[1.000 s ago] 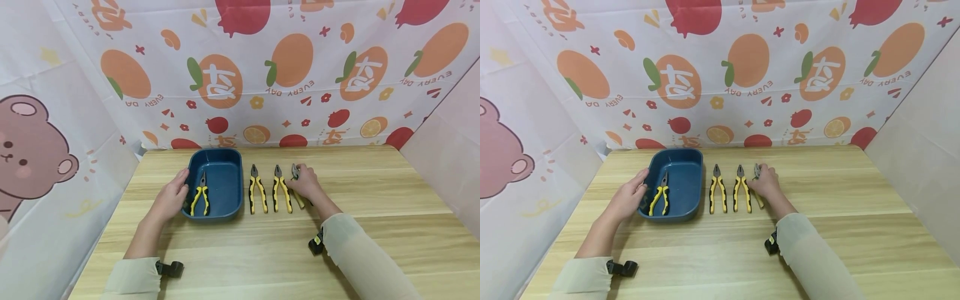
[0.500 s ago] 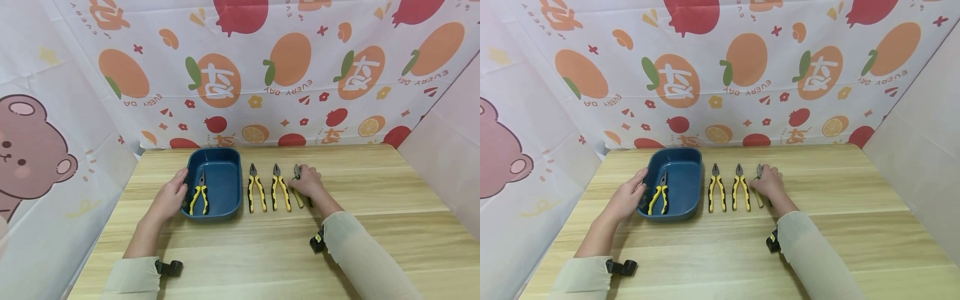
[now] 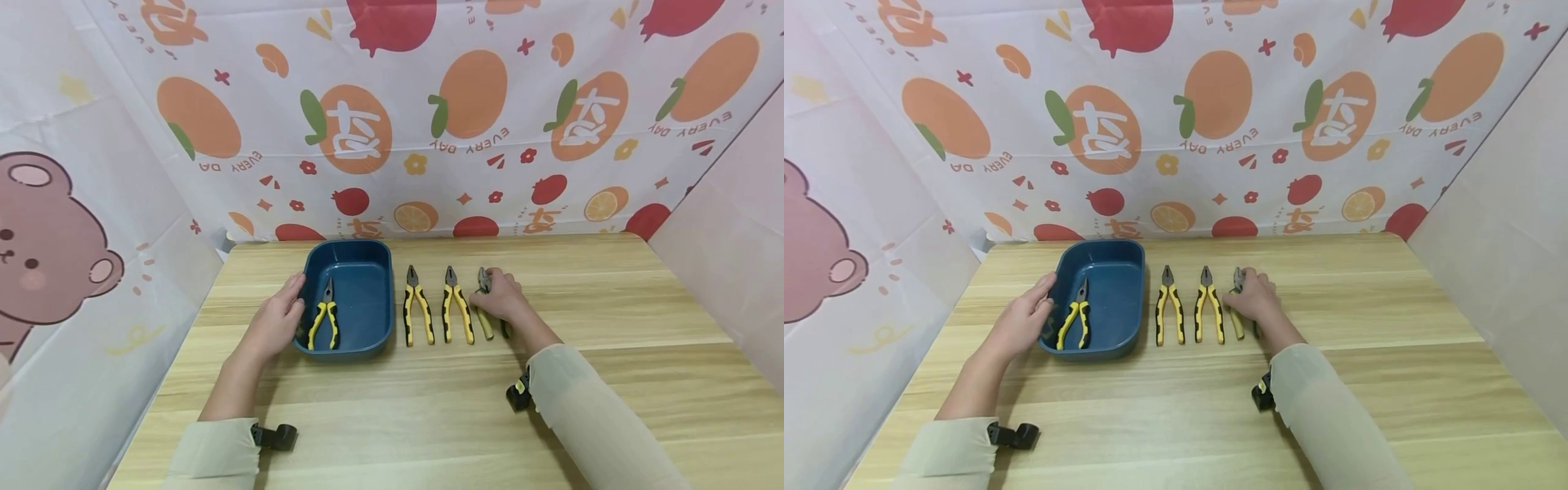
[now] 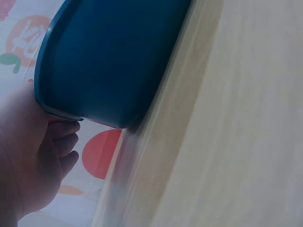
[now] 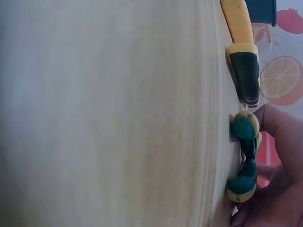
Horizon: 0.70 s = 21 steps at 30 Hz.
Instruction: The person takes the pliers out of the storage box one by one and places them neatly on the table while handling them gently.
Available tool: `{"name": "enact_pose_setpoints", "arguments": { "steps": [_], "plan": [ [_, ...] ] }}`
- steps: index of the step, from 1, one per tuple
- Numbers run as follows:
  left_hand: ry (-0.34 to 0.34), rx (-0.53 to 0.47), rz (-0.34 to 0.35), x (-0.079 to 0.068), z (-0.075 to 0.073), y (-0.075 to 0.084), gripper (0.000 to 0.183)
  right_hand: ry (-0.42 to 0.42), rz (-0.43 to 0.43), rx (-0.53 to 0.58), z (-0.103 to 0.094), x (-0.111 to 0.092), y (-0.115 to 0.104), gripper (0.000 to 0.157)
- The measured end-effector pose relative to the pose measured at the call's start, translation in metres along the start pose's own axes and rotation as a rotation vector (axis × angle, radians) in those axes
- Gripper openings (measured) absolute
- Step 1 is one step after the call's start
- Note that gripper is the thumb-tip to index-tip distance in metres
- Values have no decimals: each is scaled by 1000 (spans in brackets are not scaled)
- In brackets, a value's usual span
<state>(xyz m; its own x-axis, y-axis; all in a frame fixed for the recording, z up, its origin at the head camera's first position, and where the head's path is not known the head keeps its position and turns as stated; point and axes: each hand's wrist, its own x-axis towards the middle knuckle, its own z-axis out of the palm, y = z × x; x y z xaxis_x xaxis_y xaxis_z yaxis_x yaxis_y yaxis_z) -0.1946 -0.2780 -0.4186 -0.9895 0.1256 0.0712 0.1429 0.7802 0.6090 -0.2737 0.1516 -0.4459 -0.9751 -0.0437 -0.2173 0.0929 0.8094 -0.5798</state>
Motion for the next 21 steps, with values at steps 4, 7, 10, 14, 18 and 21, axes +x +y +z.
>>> {"name": "enact_pose_setpoints", "arguments": {
  "steps": [4,7,10,14,18,21],
  "plan": [
    [-4,1,-3,0,-1,1,54,-12,-11,-16,-1,1,1,85],
    [-4,2,-2,0,-1,1,54,-13,-17,-20,-1,1,1,85],
    [-6,-2,-4,0,-1,0,54,-18,-21,-23,-2,1,0,85],
    [-11,0,-8,0,-2,1,54,-24,-20,-25,-2,0,-1,86],
    [-13,4,-6,0,-2,1,54,-25,-28,-27,-1,0,0,86],
    [-16,4,-3,0,-2,1,54,-26,-40,-29,-1,1,2,86]
  ]
}}
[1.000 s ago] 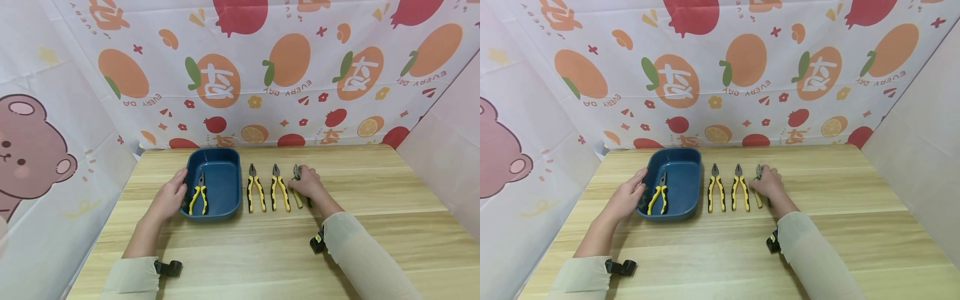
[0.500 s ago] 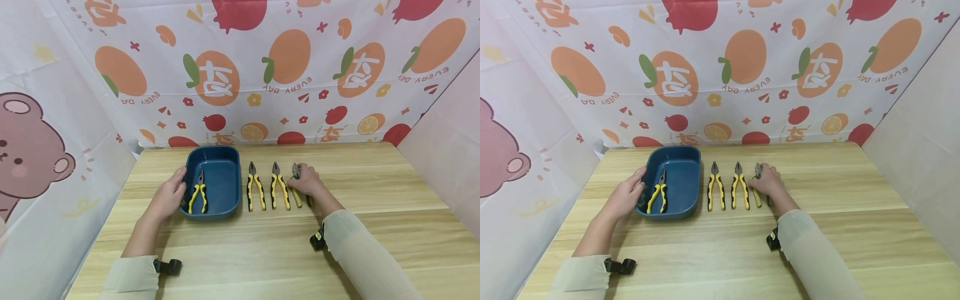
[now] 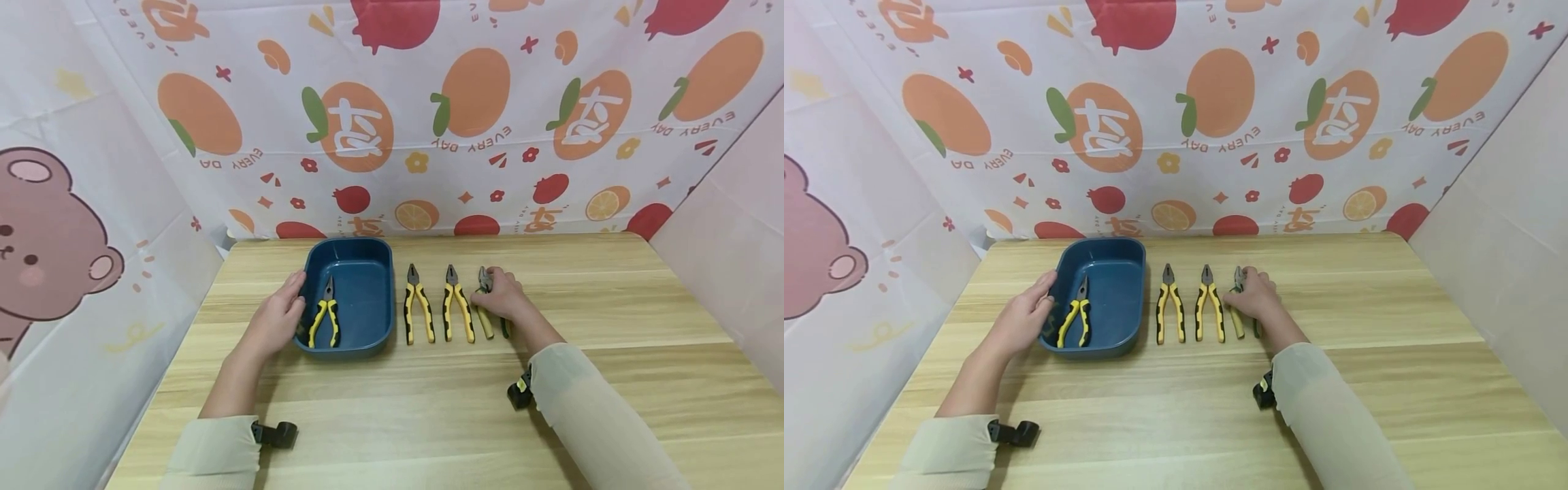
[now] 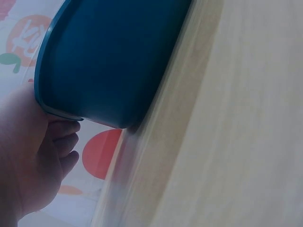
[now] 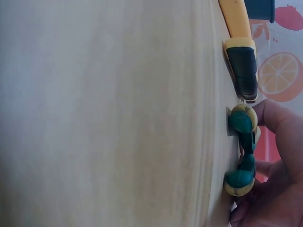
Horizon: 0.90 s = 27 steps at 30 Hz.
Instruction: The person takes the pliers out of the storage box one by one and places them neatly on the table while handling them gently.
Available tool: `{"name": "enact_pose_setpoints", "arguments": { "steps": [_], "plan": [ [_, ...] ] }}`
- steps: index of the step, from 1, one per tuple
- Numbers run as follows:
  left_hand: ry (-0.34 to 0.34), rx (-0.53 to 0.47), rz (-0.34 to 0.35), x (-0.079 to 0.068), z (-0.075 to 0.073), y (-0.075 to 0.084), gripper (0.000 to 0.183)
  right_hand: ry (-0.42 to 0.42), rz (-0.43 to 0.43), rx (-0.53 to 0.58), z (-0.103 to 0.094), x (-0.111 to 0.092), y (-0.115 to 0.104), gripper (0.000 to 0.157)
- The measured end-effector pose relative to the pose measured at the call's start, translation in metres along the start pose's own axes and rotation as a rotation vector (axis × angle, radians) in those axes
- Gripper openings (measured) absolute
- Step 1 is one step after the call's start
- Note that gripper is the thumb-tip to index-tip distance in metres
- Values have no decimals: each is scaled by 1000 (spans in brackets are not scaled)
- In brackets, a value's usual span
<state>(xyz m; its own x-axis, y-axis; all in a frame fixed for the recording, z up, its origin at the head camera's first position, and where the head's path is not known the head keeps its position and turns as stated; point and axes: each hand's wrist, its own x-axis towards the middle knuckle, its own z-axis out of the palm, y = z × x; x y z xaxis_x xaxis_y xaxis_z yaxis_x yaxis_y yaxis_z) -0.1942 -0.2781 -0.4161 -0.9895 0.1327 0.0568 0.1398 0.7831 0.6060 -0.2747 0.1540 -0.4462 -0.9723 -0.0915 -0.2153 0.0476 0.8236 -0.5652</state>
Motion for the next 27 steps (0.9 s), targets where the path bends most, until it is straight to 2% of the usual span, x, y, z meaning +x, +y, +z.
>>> {"name": "enact_pose_setpoints", "arguments": {
  "steps": [27],
  "plan": [
    [-10,8,2,3,2,-3,54,-6,-13,14,-2,-1,-1,85]
  ]
}}
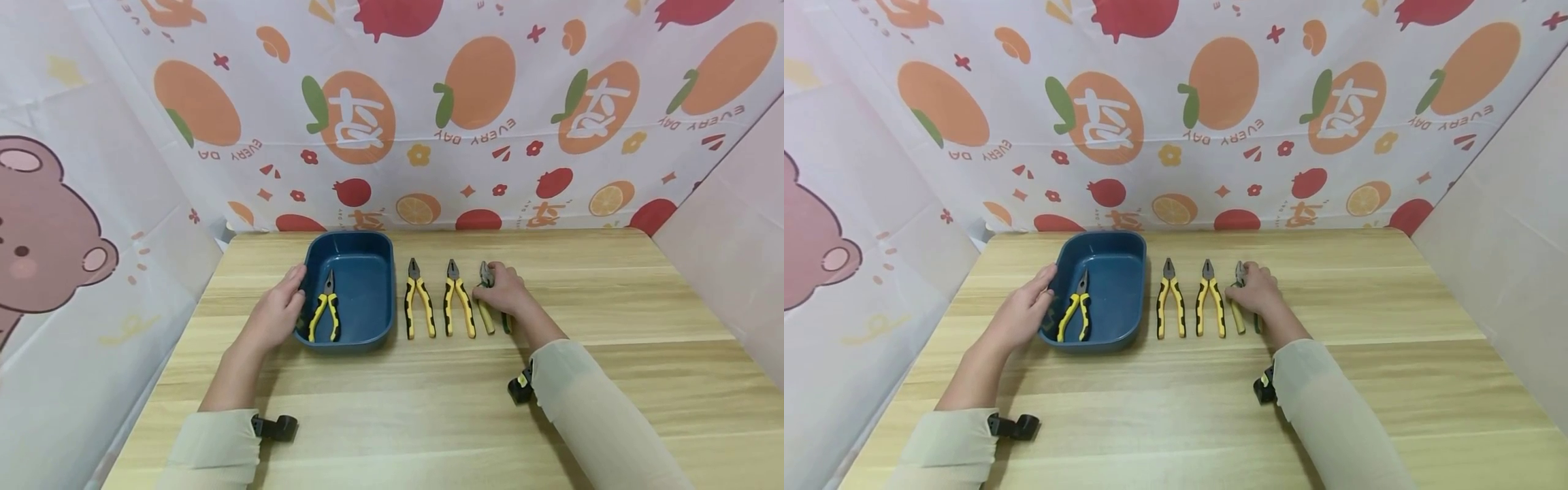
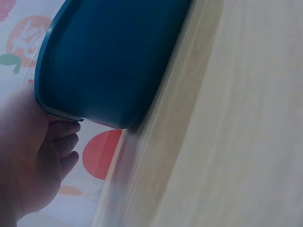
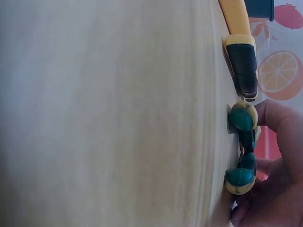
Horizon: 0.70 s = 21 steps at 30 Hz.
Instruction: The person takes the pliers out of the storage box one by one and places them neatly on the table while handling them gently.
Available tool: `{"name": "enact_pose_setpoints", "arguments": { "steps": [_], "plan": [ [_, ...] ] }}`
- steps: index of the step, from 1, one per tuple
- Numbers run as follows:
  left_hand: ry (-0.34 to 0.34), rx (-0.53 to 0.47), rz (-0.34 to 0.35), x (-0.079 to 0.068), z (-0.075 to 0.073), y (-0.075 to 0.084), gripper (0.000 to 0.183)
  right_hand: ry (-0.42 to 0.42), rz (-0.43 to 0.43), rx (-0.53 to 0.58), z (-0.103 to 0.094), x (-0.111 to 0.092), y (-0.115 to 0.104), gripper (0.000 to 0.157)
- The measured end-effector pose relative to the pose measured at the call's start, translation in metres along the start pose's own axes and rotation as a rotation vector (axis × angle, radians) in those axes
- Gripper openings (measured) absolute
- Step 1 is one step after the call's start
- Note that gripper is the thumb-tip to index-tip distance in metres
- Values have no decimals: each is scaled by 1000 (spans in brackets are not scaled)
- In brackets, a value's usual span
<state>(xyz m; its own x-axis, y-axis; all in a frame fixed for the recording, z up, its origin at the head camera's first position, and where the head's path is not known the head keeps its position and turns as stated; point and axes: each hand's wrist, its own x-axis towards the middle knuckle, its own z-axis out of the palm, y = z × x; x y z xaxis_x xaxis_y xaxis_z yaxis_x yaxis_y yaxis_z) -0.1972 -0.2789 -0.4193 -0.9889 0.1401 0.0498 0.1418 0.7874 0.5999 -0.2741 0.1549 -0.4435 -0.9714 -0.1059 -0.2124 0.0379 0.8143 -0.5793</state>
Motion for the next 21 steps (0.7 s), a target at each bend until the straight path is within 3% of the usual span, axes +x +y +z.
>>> {"name": "enact_pose_setpoints", "arguments": {
  "steps": [15,18,21],
  "plan": [
    [22,-1,9,-2,-8,0,54,-5,-2,14,-5,4,-13,86],
    [26,-7,15,-3,-6,0,54,63,-7,-2,-6,1,-21,83],
    [22,-8,15,-4,-5,0,54,167,-60,-44,-2,-3,-43,79]
  ]
}}
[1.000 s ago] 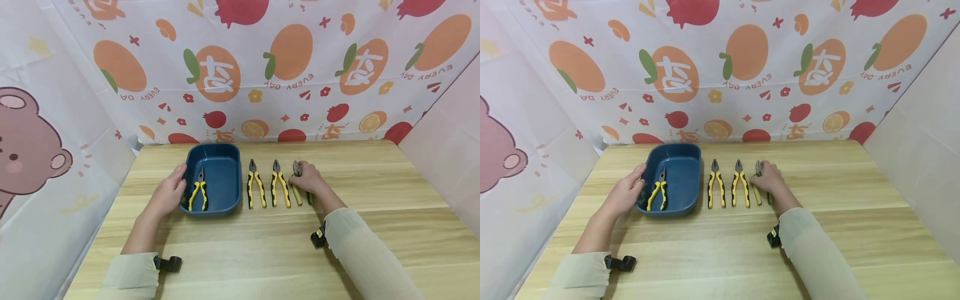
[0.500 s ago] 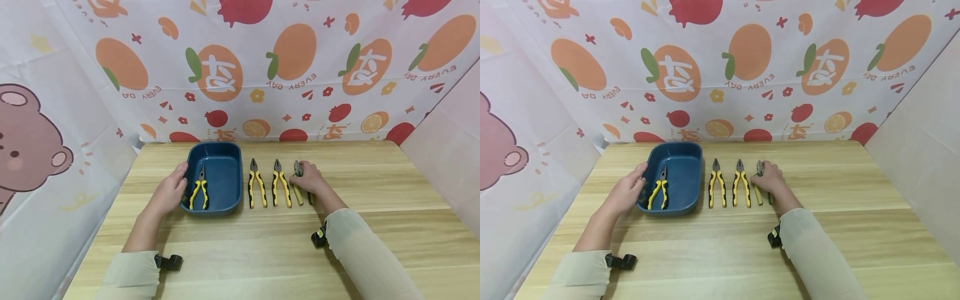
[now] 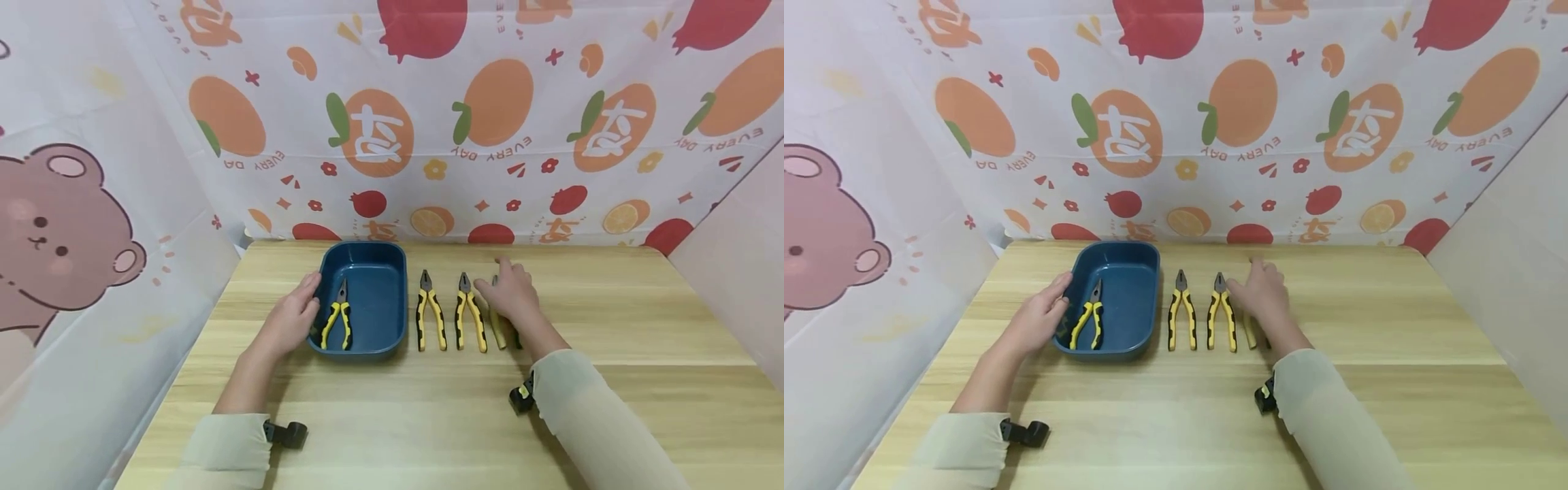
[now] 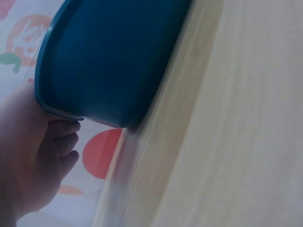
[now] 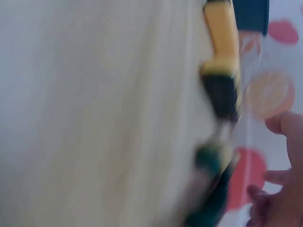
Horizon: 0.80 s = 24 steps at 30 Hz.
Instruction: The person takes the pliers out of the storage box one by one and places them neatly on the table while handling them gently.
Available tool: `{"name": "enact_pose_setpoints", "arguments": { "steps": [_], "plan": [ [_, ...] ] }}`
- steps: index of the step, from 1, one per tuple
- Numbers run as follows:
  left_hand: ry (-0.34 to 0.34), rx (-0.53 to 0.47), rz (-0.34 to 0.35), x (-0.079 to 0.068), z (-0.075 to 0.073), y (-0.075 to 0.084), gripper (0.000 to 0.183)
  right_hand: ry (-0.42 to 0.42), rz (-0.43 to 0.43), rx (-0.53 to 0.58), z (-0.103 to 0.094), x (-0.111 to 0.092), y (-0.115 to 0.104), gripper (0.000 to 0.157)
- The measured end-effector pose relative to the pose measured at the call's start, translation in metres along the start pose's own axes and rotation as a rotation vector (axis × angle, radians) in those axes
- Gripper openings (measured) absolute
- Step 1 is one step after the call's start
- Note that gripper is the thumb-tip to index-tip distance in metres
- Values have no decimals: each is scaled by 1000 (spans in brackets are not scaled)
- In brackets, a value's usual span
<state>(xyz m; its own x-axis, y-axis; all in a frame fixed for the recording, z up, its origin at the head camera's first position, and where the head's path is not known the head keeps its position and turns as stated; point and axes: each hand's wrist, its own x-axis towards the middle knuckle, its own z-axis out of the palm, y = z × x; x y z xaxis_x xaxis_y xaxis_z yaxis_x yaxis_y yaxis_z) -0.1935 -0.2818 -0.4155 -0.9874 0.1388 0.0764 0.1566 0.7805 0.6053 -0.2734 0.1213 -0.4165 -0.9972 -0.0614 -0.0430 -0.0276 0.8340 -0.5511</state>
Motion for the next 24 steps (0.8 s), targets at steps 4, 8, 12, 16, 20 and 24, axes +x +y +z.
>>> {"name": "enact_pose_setpoints", "arguments": {
  "steps": [4,8,12,16,20,24],
  "plan": [
    [6,6,-5,0,0,1,54,94,-184,-59,11,-4,-52,70],
    [19,10,-5,0,-3,2,54,85,-401,-190,27,-12,-114,58],
    [22,10,3,1,-5,3,54,14,-551,-343,51,-21,-161,51],
    [25,1,13,0,-6,3,54,-131,-585,-424,80,-23,-188,51],
    [11,-11,7,-2,-1,1,54,-324,-523,-447,106,-23,-199,53],
    [13,-4,5,-5,3,0,53,-443,-445,-449,123,-25,-203,54]
  ]
}}
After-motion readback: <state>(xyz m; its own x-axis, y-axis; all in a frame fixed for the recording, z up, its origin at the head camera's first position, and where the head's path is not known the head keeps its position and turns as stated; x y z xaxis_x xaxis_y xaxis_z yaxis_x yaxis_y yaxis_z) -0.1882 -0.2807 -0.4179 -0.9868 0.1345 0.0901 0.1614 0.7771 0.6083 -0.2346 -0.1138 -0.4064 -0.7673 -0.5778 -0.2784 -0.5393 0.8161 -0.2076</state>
